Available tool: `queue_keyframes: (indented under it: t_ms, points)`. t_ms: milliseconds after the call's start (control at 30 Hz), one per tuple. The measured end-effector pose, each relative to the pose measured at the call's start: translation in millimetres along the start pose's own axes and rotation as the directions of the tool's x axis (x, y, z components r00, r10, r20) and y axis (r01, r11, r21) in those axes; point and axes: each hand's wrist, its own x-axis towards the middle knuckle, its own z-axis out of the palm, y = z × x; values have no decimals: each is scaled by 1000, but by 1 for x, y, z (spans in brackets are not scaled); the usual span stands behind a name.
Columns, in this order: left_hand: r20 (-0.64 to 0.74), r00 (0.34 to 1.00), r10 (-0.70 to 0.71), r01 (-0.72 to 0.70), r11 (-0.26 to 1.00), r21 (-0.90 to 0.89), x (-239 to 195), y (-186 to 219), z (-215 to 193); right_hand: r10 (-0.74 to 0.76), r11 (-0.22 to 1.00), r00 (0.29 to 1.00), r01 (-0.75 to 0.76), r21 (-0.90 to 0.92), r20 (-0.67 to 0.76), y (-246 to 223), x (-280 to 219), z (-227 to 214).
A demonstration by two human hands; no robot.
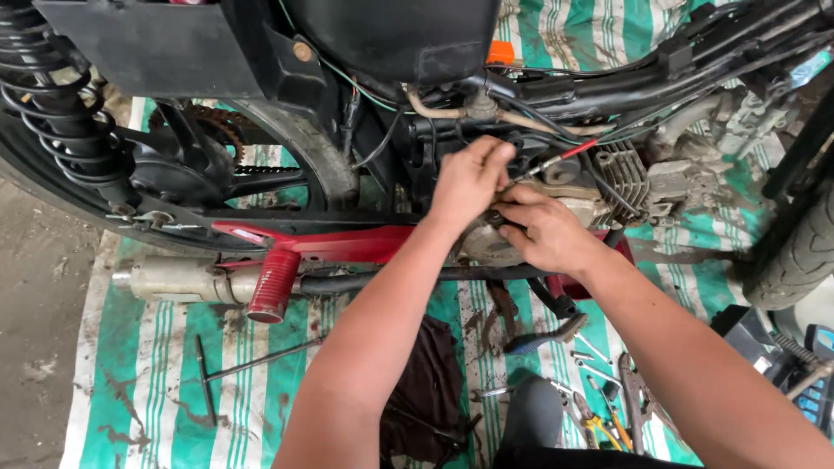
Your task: Repairing a motorcycle engine by adjusting wires and components
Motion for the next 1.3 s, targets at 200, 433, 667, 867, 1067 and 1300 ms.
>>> queue_keyframes:
  t_ms: [200,433,667,867,1067,1300]
  points:
    - [37,997,-73,74,997,-22,2,-15,9,-24,997,998,20,81,50,4,1,-5]
    - [179,978,-105,107,994,-2,-8,-9,5,-54,998,997,53,21,48,11,-4,-4]
    - [262,946,-189,31,860,509,-14,-21,22,205,941,977,-180,285,-60,21,-11,-18]
    - [146,963,-228,79,753,653,-28,5,22,236,899,966,-174,401,-109,20,-15,-3]
    - [259,915,-308,53,730,681,-38,50,15,188,919,972,-122,376,-144,23,-11,-2]
    - [279,933,-227,-42,701,712,-46,53,15,206,898,961,-111,426,-185,14,-13,-9]
